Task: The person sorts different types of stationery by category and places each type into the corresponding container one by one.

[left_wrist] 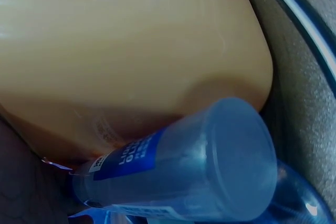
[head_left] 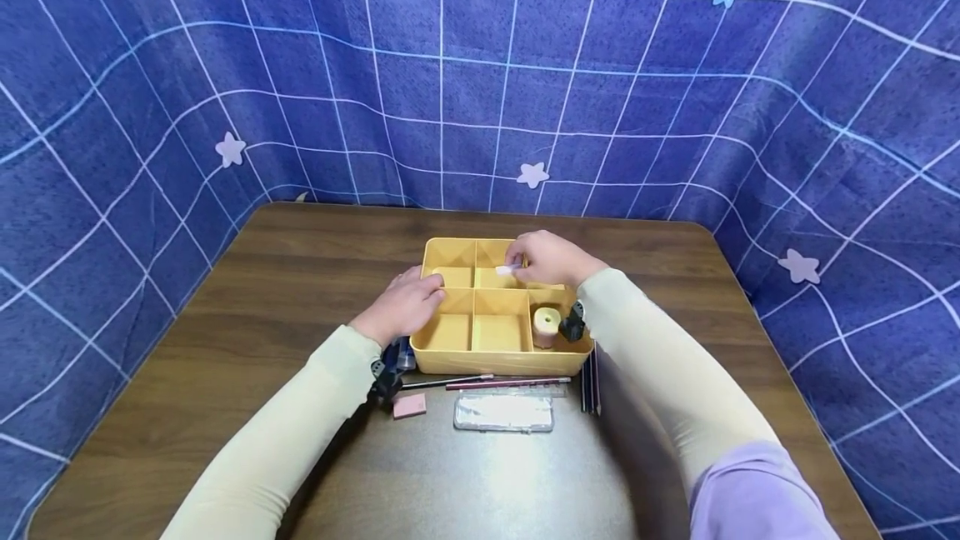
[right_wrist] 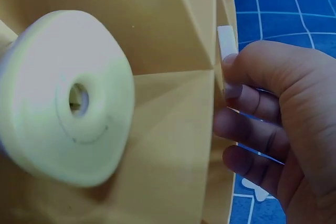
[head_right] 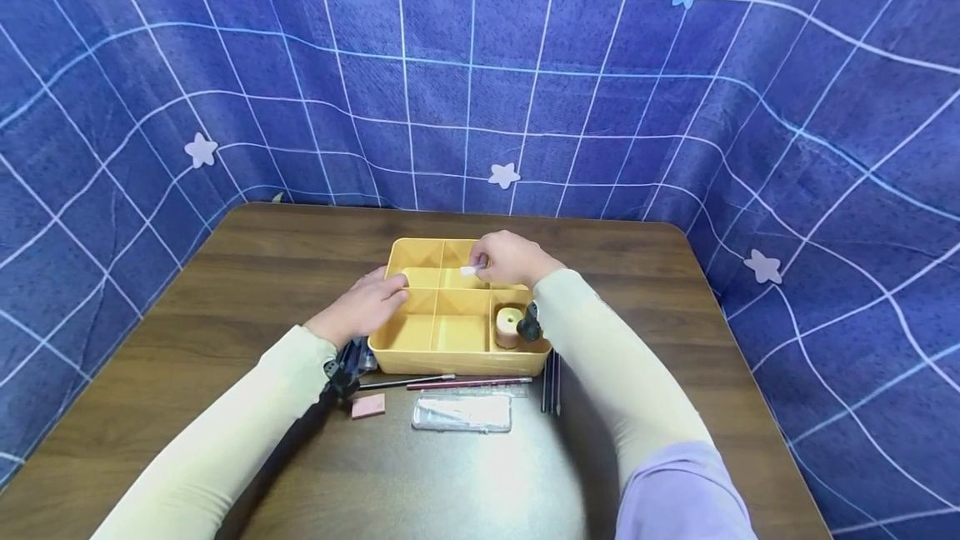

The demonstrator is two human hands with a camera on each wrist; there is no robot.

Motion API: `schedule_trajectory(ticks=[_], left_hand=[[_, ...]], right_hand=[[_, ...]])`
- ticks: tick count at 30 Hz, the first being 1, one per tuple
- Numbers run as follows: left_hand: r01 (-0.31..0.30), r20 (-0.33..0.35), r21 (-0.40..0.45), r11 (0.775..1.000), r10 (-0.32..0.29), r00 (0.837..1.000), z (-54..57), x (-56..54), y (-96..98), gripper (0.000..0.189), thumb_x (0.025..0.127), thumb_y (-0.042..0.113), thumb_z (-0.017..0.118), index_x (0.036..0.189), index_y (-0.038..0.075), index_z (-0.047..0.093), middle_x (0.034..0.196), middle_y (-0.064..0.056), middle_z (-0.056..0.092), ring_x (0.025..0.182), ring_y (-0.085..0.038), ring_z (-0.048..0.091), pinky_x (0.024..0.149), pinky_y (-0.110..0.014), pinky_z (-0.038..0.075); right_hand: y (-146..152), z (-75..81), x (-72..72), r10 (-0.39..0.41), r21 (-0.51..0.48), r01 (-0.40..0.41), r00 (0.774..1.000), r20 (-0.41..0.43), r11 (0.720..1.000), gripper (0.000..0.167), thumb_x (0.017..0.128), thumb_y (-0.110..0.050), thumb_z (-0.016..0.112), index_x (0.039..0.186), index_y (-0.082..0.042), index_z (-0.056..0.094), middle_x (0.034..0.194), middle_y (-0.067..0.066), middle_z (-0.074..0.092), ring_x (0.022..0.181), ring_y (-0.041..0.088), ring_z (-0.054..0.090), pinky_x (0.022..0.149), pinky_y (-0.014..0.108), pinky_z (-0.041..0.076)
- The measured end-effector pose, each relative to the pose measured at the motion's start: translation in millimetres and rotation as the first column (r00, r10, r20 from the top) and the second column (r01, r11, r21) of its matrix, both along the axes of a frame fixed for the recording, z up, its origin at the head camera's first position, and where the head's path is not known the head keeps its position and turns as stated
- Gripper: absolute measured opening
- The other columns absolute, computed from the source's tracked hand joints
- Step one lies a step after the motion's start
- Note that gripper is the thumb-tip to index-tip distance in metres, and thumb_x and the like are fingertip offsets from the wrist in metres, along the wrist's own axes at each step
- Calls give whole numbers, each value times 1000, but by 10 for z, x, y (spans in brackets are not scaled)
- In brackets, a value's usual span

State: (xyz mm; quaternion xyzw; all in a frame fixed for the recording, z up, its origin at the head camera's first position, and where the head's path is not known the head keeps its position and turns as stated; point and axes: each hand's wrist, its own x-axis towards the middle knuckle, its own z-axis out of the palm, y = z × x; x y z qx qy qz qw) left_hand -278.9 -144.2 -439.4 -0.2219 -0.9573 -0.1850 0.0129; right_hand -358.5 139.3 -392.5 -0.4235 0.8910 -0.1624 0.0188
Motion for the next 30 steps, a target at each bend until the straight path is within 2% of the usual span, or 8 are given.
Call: schedule_trajectory(ticks=[5,12,20,25,30], left_hand=[[2,-6,9,1000,-2,1000,-28,3,0,21,106,23,44,88,14,51,93,-13,56,122,-37,49,102,-56,37],[-8,35,-4,1000,8,999,22,9,14,21,107,26,43,91,15,53,97,-11,61,132,-39,45,110,-57,32],[-1,13,1,1000,1,1000,-7,-14,11,21,106,25,43,90,15,52,95,-12,57,125,-36,48,106,-55,34],[-8,18,10,1000,7,1000,-10,-13,12,21,106,25,44,89,15,52,97,-13,56,124,-36,48,106,-55,34],[-4,7,5,1000,4,1000,-23,-13,3,21,106,24,44,88,15,52,94,-12,56,122,-36,49,104,-55,36]], right_hand=[[-42,-48,-15,-3,32,2,1000,9,999,15,85,-12,68,98,-6,72,94,4,69,87,20,64,81,36,52],[-55,-55,-21,-5,44,3,999,42,999,15,86,-13,71,100,-5,70,95,5,68,88,21,64,83,37,53],[-12,-79,-33,-26,51,25,1000,17,998,17,87,-14,69,103,-8,70,101,3,66,96,21,63,87,38,50],[42,-47,-41,-54,3,54,999,0,999,17,89,-15,67,104,-10,70,103,2,65,97,21,61,89,38,50],[179,89,-68,-113,-76,109,992,-51,991,15,91,-14,66,104,-9,70,102,4,66,95,22,62,89,40,50]])
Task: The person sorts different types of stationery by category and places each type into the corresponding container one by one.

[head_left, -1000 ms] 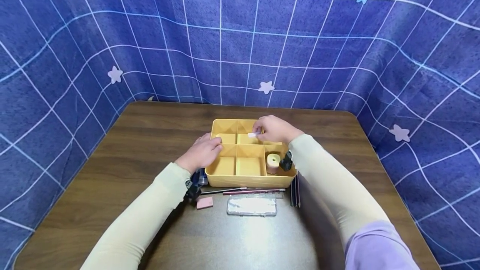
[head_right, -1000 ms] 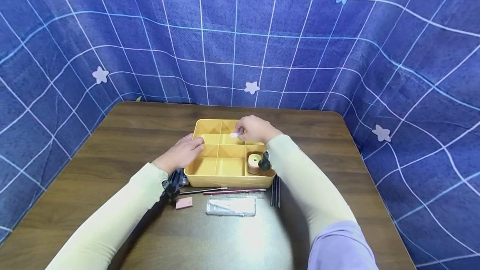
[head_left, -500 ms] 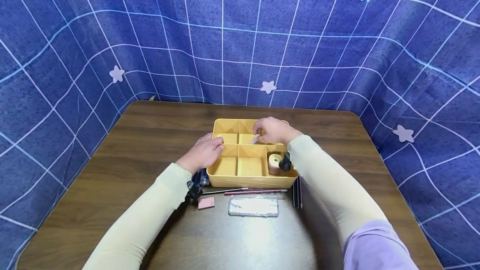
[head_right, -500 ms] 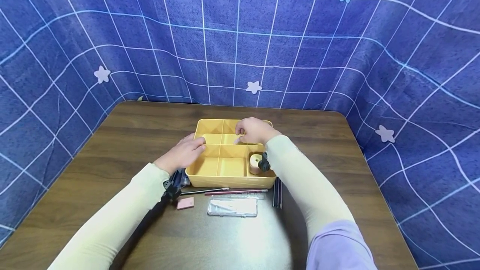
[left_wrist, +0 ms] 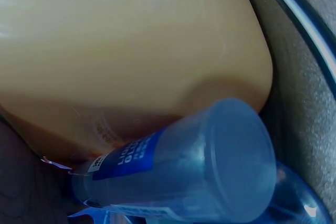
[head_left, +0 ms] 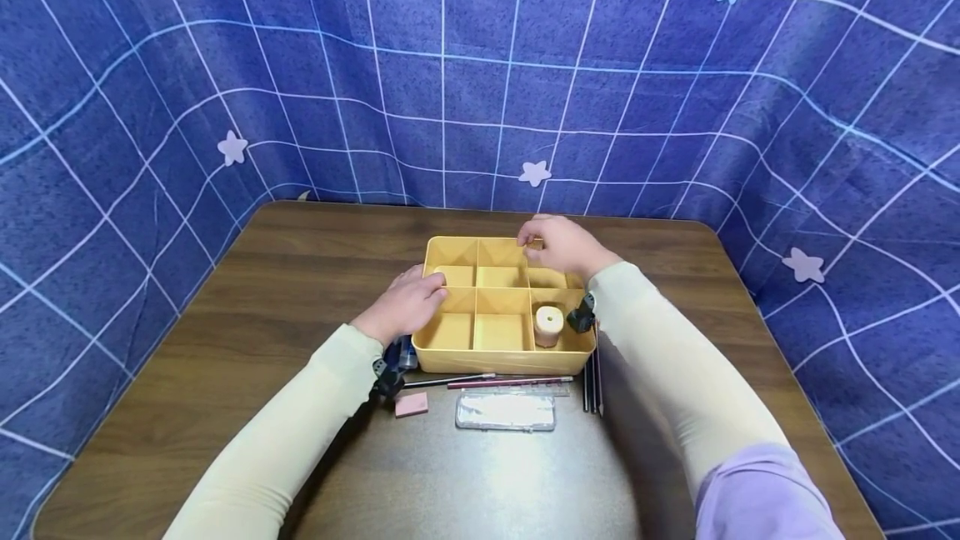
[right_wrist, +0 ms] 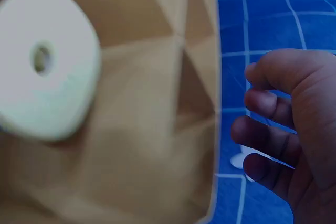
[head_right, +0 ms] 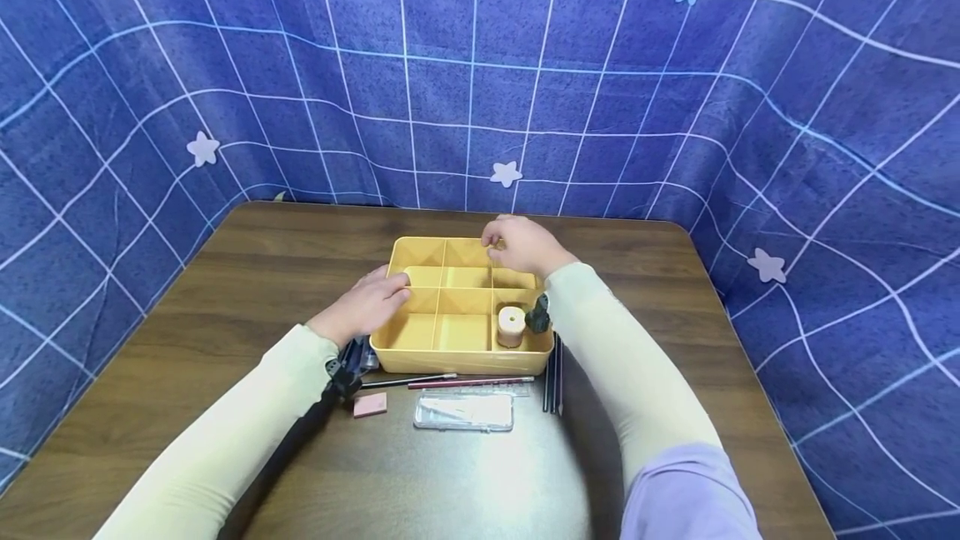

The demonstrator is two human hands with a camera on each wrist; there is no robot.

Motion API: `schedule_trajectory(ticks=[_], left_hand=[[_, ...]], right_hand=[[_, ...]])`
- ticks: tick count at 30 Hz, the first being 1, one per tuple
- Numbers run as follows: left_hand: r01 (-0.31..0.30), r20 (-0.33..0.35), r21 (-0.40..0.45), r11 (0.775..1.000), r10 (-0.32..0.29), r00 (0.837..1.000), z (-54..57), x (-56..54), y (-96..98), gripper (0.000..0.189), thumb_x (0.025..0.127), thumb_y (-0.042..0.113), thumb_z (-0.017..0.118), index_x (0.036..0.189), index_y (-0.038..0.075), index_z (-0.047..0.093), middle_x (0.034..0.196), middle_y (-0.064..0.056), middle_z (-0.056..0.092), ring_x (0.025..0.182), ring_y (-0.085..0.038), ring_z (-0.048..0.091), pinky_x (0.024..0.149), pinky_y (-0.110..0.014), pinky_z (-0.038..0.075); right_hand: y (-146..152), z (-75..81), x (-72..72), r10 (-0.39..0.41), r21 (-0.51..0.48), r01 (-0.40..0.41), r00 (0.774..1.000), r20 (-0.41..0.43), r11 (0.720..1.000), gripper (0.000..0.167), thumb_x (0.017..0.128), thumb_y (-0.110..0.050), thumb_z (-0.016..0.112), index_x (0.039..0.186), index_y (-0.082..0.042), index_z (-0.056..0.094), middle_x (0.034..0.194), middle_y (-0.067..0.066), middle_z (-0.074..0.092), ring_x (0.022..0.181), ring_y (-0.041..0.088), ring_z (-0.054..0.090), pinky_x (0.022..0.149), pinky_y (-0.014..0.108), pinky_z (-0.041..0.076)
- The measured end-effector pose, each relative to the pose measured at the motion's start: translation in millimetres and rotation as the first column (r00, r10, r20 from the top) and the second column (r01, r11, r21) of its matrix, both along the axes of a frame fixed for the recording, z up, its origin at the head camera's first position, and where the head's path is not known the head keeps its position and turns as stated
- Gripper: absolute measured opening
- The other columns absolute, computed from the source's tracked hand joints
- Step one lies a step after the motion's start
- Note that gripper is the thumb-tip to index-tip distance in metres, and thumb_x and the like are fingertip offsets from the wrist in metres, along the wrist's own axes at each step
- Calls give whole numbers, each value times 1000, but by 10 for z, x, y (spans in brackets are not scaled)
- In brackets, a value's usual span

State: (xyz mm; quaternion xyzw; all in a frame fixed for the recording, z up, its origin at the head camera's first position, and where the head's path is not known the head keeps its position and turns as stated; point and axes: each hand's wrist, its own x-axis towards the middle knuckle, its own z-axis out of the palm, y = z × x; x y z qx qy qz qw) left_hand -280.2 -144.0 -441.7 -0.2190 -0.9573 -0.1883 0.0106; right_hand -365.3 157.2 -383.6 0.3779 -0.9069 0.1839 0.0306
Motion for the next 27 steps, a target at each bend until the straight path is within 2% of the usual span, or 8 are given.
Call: schedule_trajectory(ticks=[5,8,14,18,22,27], left_hand=[[9,-25,-7,1000,-10,1000,-6,-10,4,22,106,24,44,88,14,52,92,-12,57,120,-37,50,101,-54,38],[10,-29,-7,1000,-11,1000,-15,-12,2,22,106,24,44,88,14,51,91,-12,57,120,-37,50,101,-54,38],[6,-11,-4,1000,-6,1000,-5,-9,-2,22,106,24,45,88,14,51,88,-10,55,120,-37,50,101,-54,38],[2,-6,4,1000,-2,1000,16,-1,2,21,106,24,45,88,14,51,89,-10,55,118,-36,51,101,-53,38],[4,-6,5,1000,-4,1000,19,-2,9,21,106,24,46,88,14,52,88,-10,55,117,-35,51,101,-53,38],[2,-3,3,1000,-2,1000,8,-2,15,21,106,24,45,88,14,51,86,-9,54,119,-37,50,101,-54,38]], right_hand=[[222,215,6,-96,-34,95,995,-32,995,12,92,-15,67,102,-10,71,98,5,66,93,23,62,89,43,49],[381,309,20,-165,-42,164,986,-16,986,12,93,-15,67,103,-9,71,96,5,66,91,23,61,87,44,49],[707,357,75,-250,-63,253,967,51,965,11,94,-14,66,101,-7,70,94,8,68,88,25,61,84,45,49],[900,266,105,-247,-29,250,966,76,968,13,93,-13,66,102,-5,70,93,8,69,87,24,63,83,45,50],[1059,86,149,-214,12,215,968,128,977,16,91,-10,68,105,-4,70,92,7,70,86,23,64,81,45,52],[1158,-113,261,-135,68,124,970,200,990,34,83,-6,74,116,2,68,105,16,72,96,32,67,87,51,52]])
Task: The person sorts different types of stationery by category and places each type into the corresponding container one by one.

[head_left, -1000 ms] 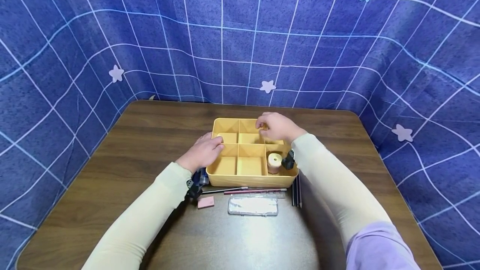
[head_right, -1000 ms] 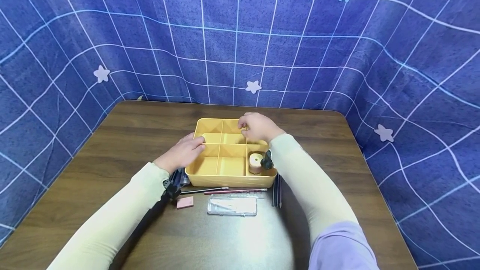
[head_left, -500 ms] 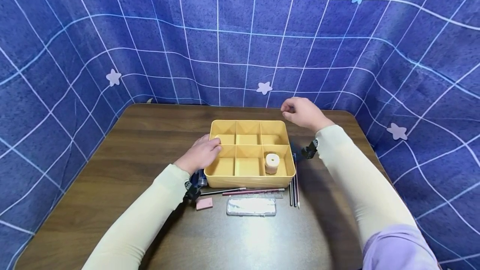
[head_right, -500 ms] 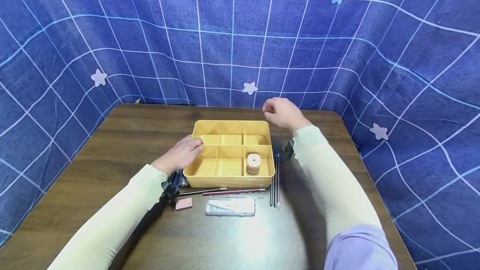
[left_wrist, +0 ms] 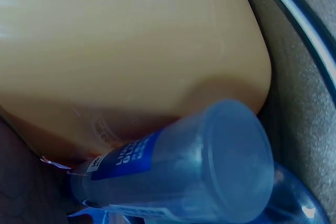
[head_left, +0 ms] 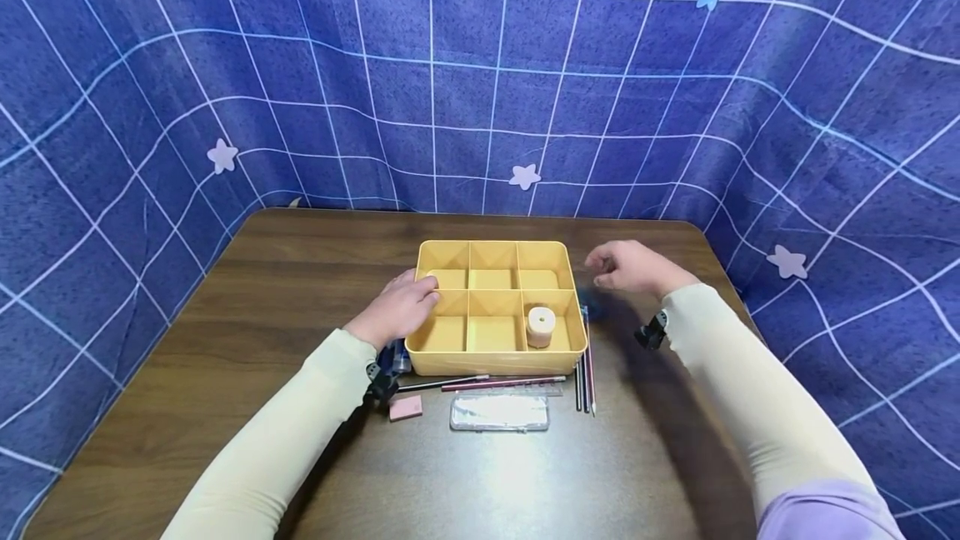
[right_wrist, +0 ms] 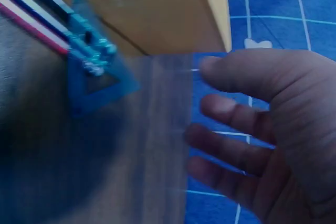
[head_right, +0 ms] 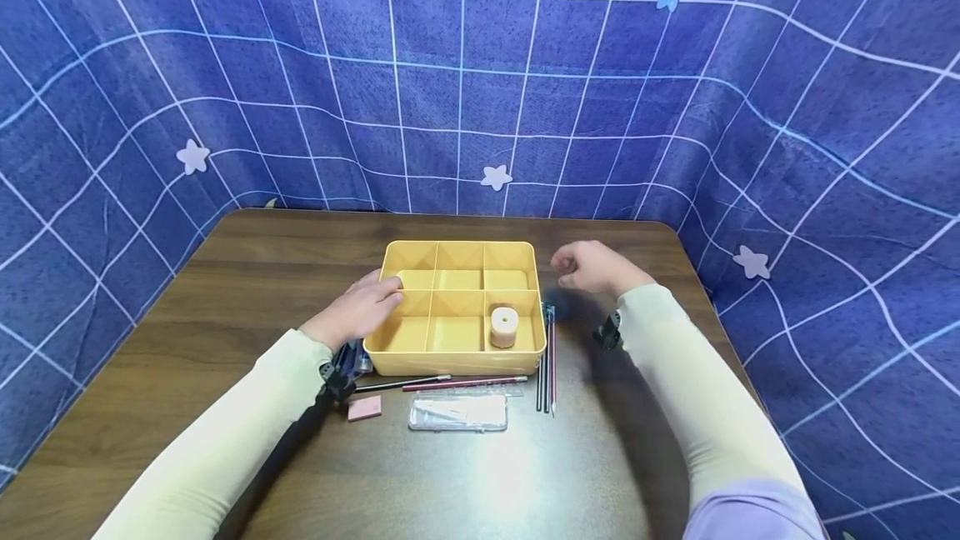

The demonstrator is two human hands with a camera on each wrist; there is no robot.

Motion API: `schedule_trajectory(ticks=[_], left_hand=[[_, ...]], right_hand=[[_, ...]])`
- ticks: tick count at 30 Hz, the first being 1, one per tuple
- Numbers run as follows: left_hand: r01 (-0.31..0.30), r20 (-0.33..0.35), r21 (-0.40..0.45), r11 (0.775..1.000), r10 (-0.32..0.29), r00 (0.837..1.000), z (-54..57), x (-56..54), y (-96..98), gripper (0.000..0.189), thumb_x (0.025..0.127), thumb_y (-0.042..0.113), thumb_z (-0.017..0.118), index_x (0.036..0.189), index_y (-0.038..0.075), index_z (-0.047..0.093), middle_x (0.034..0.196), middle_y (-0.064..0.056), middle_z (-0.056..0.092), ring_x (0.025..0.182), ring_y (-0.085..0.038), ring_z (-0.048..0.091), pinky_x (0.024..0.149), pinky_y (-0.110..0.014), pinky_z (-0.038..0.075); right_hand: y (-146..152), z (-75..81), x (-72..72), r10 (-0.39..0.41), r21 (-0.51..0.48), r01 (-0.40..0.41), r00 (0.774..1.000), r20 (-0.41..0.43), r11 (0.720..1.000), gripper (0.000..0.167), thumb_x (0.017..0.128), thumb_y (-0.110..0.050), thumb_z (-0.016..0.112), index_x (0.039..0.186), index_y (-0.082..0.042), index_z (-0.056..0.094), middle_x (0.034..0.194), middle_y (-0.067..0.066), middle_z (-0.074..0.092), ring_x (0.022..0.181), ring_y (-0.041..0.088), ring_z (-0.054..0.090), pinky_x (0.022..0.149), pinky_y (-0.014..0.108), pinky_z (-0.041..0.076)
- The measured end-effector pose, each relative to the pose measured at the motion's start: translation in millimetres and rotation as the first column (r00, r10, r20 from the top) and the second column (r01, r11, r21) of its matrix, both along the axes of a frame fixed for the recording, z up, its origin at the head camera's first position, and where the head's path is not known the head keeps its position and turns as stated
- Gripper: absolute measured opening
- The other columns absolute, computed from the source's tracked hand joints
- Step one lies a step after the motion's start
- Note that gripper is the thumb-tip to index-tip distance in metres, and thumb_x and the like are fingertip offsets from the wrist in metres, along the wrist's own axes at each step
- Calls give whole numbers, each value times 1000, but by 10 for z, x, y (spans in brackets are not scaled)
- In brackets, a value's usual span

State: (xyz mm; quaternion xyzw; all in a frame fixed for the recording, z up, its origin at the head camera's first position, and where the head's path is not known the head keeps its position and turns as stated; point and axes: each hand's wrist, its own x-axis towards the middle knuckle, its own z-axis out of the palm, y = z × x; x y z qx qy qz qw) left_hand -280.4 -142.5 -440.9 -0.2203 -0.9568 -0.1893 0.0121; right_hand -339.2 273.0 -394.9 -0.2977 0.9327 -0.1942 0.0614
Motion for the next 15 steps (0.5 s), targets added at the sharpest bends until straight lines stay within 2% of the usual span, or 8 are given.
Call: schedule_trajectory(ticks=[3,6,9,11,13,15], left_hand=[[-4,0,4,1000,4,1000,-2,4,-9,21,106,24,45,88,14,51,86,-9,54,117,-37,51,100,-55,38],[-1,0,14,1000,1,1000,4,14,-14,21,106,23,45,87,14,51,86,-10,54,116,-37,51,99,-54,38],[4,-2,20,1000,-4,1000,9,20,-16,21,105,23,45,87,14,50,86,-10,54,116,-37,52,99,-54,39],[4,-3,20,1000,-4,1000,1,10,-14,21,106,23,45,87,14,50,87,-10,54,117,-37,52,99,-54,39],[-1,4,19,1000,1,1000,-2,7,-12,21,106,23,45,87,15,50,88,-10,55,119,-37,51,100,-55,38],[-4,11,18,1000,4,1000,-6,1,-12,21,106,24,44,87,15,50,89,-10,56,120,-37,50,102,-55,38]], right_hand=[[-9,-110,47,53,58,-56,998,46,997,48,79,-6,78,124,3,65,116,20,68,103,37,64,90,52,50],[-52,-219,81,99,126,-107,993,67,986,58,75,-9,82,129,0,63,120,21,65,107,39,60,92,52,49],[-108,-304,115,77,184,-94,992,96,979,66,72,-11,86,132,-3,61,129,22,62,124,48,51,103,56,42],[-147,-339,144,52,212,-74,993,109,974,71,70,-10,87,135,-3,59,135,23,59,135,53,41,109,59,36],[-179,-355,171,37,236,-63,993,112,970,74,69,-8,87,137,-1,58,139,24,56,140,56,31,112,61,31],[-205,-365,189,36,246,-62,993,109,967,75,68,-6,87,137,1,57,140,24,56,141,56,30,112,60,32]])
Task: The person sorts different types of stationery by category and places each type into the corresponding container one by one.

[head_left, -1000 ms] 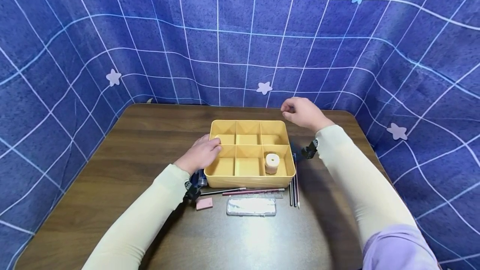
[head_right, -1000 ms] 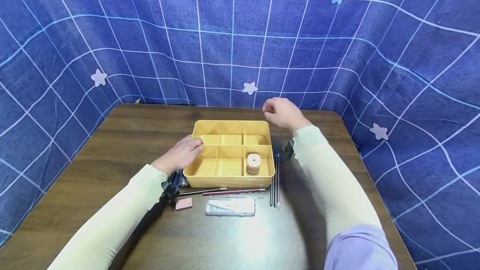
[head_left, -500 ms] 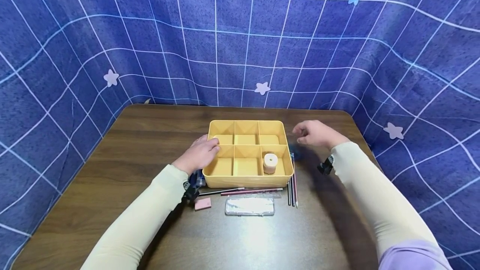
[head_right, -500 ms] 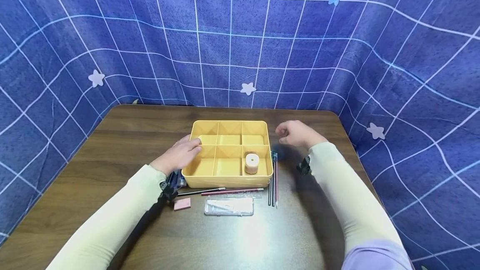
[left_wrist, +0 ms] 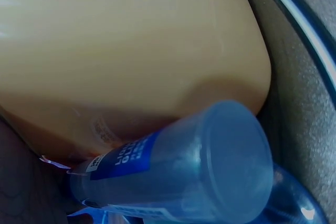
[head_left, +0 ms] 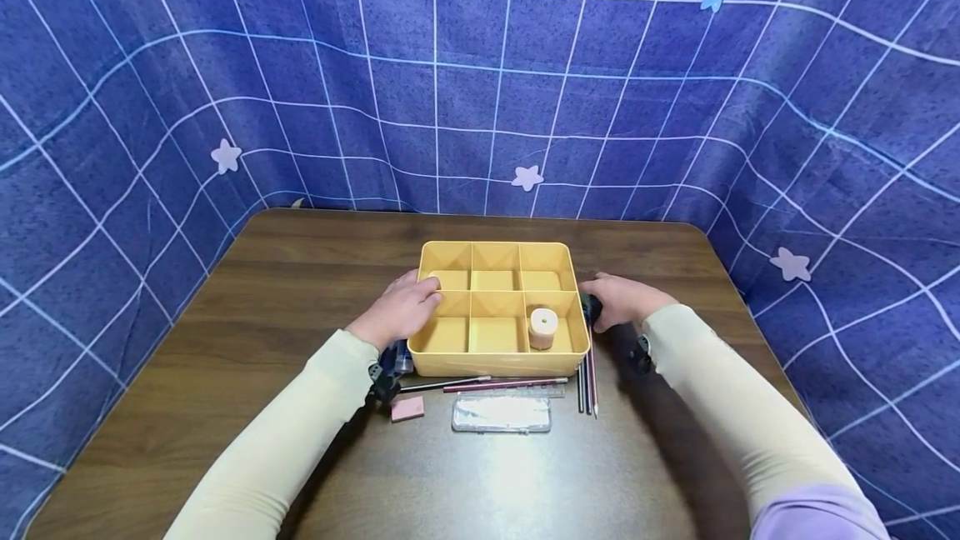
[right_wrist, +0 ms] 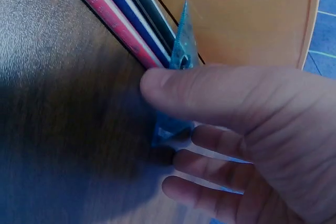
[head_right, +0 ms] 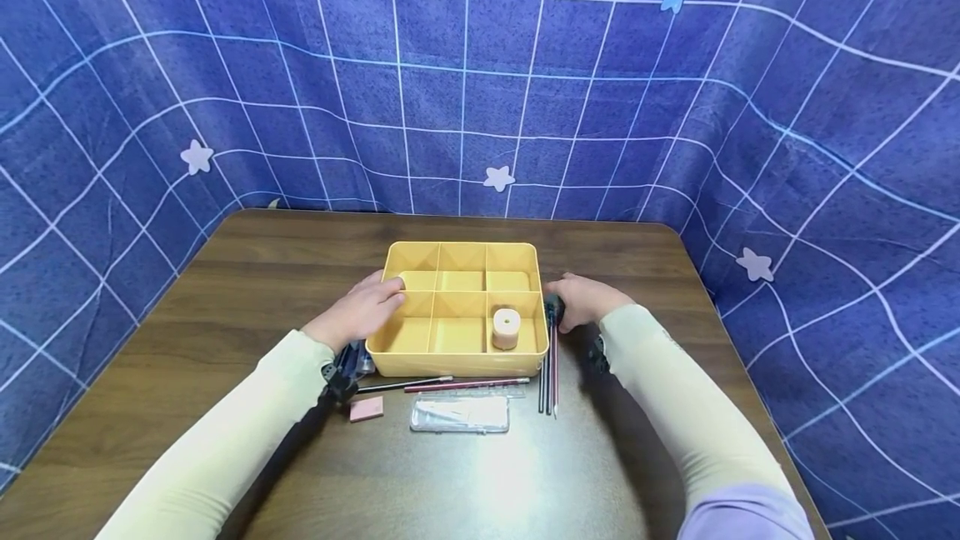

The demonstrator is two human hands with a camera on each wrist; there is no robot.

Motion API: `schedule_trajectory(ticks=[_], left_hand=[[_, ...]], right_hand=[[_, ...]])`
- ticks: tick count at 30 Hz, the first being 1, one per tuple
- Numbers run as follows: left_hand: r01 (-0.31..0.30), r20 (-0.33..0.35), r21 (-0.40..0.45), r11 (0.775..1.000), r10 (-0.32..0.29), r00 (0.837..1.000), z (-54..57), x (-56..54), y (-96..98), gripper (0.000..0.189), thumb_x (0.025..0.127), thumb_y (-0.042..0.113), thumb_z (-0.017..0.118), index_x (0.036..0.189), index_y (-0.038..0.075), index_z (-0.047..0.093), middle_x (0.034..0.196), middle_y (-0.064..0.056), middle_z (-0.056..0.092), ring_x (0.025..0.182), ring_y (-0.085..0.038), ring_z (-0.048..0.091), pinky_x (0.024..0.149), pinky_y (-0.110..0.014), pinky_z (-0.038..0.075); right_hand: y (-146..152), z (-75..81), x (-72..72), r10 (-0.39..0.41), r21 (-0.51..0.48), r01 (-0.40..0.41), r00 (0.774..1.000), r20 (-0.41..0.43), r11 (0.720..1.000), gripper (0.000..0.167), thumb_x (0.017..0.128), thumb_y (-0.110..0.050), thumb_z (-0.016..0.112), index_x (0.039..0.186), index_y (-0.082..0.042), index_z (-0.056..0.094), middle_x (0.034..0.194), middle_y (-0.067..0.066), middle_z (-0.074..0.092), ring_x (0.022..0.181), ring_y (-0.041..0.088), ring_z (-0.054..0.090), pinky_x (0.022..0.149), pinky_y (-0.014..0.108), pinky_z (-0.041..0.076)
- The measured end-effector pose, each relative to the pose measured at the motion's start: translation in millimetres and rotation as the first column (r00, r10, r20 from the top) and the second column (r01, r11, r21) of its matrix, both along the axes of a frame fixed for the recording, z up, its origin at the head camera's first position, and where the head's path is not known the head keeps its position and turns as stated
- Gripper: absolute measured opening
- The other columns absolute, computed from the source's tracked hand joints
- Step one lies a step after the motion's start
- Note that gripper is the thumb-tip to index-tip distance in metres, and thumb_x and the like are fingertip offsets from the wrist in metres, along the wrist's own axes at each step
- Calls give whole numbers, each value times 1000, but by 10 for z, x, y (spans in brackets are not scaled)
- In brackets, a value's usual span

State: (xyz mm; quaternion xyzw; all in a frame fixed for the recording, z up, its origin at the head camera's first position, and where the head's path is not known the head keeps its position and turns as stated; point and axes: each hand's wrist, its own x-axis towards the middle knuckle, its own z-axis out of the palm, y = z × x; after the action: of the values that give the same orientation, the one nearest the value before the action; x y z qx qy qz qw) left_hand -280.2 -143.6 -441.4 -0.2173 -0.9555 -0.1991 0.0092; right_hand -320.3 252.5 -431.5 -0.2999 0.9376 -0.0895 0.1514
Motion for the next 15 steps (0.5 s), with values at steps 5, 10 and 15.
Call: schedule_trajectory(ticks=[5,10,15], left_hand=[[6,-7,1,1000,-6,1000,3,9,-6,21,106,23,44,87,14,50,90,-12,56,120,-38,50,102,-56,37],[10,-18,5,1000,-10,1000,3,13,-8,20,105,22,46,87,14,50,90,-12,56,119,-38,51,101,-55,38],[10,-7,7,1000,-10,1000,-8,6,-9,21,105,23,44,87,15,50,87,-10,55,122,-39,49,103,-57,36]], right_hand=[[-14,-44,6,6,-9,-6,999,-37,1000,71,66,-1,84,133,-2,60,132,21,62,139,56,33,110,59,36],[-13,-103,-4,38,-14,-40,994,-107,999,65,64,1,83,125,-2,64,119,18,69,133,58,40,106,58,41],[-16,-115,-15,30,-2,-30,994,-108,1000,62,65,-1,84,123,0,63,118,18,69,133,56,42,106,57,42]])
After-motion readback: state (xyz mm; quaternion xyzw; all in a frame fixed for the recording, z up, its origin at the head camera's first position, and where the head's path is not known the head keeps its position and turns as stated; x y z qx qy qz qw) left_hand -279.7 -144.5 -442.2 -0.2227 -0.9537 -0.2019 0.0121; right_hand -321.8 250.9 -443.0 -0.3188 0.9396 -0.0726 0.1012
